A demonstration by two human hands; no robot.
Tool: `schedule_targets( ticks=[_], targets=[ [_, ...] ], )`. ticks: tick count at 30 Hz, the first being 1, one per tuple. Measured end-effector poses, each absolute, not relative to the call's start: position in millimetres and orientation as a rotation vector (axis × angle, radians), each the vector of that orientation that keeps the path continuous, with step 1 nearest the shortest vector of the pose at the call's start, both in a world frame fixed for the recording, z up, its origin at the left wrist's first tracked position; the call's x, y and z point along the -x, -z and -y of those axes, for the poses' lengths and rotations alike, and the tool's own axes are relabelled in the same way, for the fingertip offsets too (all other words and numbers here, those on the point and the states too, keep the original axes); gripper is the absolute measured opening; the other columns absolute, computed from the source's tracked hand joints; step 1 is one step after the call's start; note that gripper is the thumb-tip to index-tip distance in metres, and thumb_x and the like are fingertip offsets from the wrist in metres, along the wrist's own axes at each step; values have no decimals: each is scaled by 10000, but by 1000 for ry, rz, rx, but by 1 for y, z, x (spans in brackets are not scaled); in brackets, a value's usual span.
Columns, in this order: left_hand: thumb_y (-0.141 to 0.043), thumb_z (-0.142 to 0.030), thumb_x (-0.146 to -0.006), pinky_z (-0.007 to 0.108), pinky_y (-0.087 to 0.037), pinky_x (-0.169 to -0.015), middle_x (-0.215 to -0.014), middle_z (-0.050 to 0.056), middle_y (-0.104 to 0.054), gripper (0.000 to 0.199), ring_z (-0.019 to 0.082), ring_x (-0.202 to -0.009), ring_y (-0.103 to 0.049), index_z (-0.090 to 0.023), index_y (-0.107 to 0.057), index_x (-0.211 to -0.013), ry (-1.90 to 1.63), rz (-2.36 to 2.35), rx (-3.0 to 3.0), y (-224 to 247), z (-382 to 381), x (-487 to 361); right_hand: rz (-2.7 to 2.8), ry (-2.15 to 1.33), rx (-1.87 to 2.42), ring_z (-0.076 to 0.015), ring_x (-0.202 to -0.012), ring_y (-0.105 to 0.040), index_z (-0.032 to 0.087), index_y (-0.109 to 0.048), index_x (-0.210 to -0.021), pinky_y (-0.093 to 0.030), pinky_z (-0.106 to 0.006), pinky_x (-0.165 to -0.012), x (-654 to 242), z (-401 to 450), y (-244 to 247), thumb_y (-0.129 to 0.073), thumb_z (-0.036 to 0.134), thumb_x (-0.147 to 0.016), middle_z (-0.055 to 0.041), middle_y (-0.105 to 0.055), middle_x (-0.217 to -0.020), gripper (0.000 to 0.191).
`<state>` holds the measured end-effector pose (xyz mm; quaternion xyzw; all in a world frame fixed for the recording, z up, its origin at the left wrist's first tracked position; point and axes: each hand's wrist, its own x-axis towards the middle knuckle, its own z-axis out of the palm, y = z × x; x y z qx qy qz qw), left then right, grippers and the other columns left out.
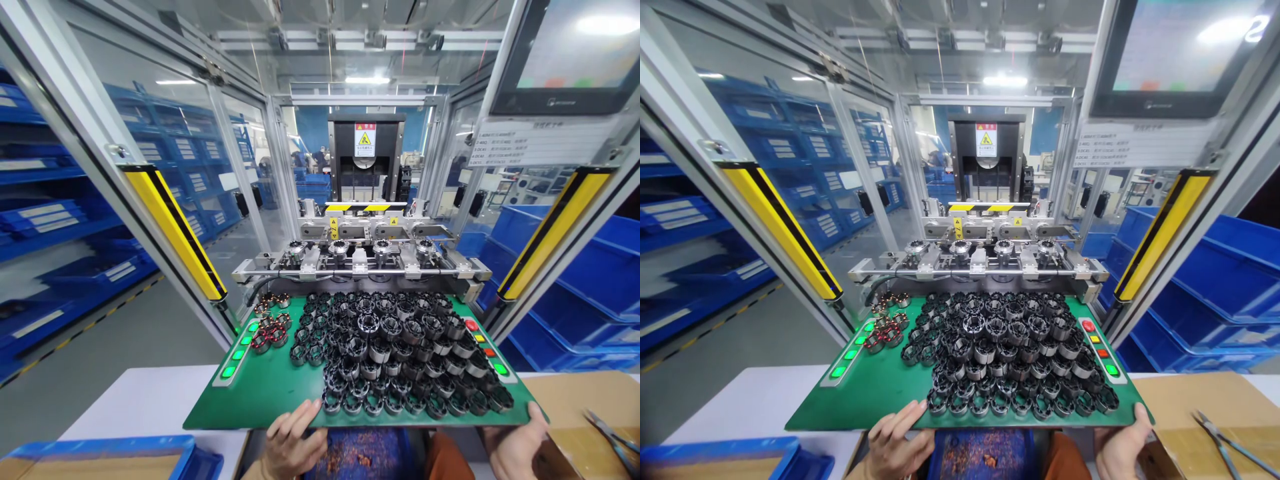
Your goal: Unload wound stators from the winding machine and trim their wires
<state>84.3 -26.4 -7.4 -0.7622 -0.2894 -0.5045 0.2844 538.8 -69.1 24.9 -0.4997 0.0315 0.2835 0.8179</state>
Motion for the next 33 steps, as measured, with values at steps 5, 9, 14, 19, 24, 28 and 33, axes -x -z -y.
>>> schedule_targets(
  ticks=[5,9,14,19,24,28,33],
  targets=[
    [-768,-269,-1059,317,-411,-1304,-1113,-6,-870,220,178,-1093,-748,-363,-785,-860,1341,766,2041,10,26,-82,-29,-574,1046,-461,-1285,-840,441,-819,-1217,-782,-641,-714,-537,70,-23,-779,646,-546,-65,-881,-1402,702],
    [-797,-255,-1001,314,-445,-1240,-1146,-18,-872,176,176,-1135,-752,-359,-772,-861,1319,760,2037,18,24,-78,-52,-560,1068,-426,-1104,-869,344,-806,-1134,-743,-537,-567,-534,69,-26,-824,631,-561,-111,-887,-1353,642],
    [-786,-254,-1018,283,-409,-1300,-1094,-28,-871,229,152,-1216,-749,-348,-720,-820,1265,726,2044,22,21,-74,-31,-547,1069,-495,-1197,-858,368,-761,-1108,-787,-689,-722,-531,67,-31,-823,662,-571,-136,-888,-1288,615],
    [-749,-227,-1073,268,-333,-1398,-1038,-44,-871,307,124,-1142,-741,-331,-679,-792,1280,714,2035,16,20,-76,-65,-517,1066,-358,-868,-828,344,-793,-1059,-740,-528,-542,-531,67,-30,-833,599,-553,-90,-906,-1245,568],
    [-764,-218,-1042,255,-380,-1356,-1043,-40,-875,283,122,-1198,-759,-326,-689,-791,1306,720,2021,16,19,-78,21,-491,1023,-240,-669,-741,393,-818,-1049,-656,-385,-437,-528,72,-29,-824,576,-596,-17,-919,-1218,488],
    [-757,-215,-1057,266,-368,-1377,-1052,-31,-870,305,144,-1113,-759,-329,-678,-786,1292,712,2014,14,19,-79,45,-512,1014,-233,-665,-761,410,-822,-1048,-649,-361,-427,-528,73,-29,-813,547,-599,4,-923,-1210,469],
    [-731,-239,-1112,273,-288,-1452,-1017,-19,-877,320,148,-1049,-740,-333,-698,-809,1290,702,2017,5,21,-82,-53,-538,999,-207,-674,-769,326,-799,-1005,-652,-304,-445,-534,68,-24,-800,509,-585,-5,-922,-1227,459]
  ],
)
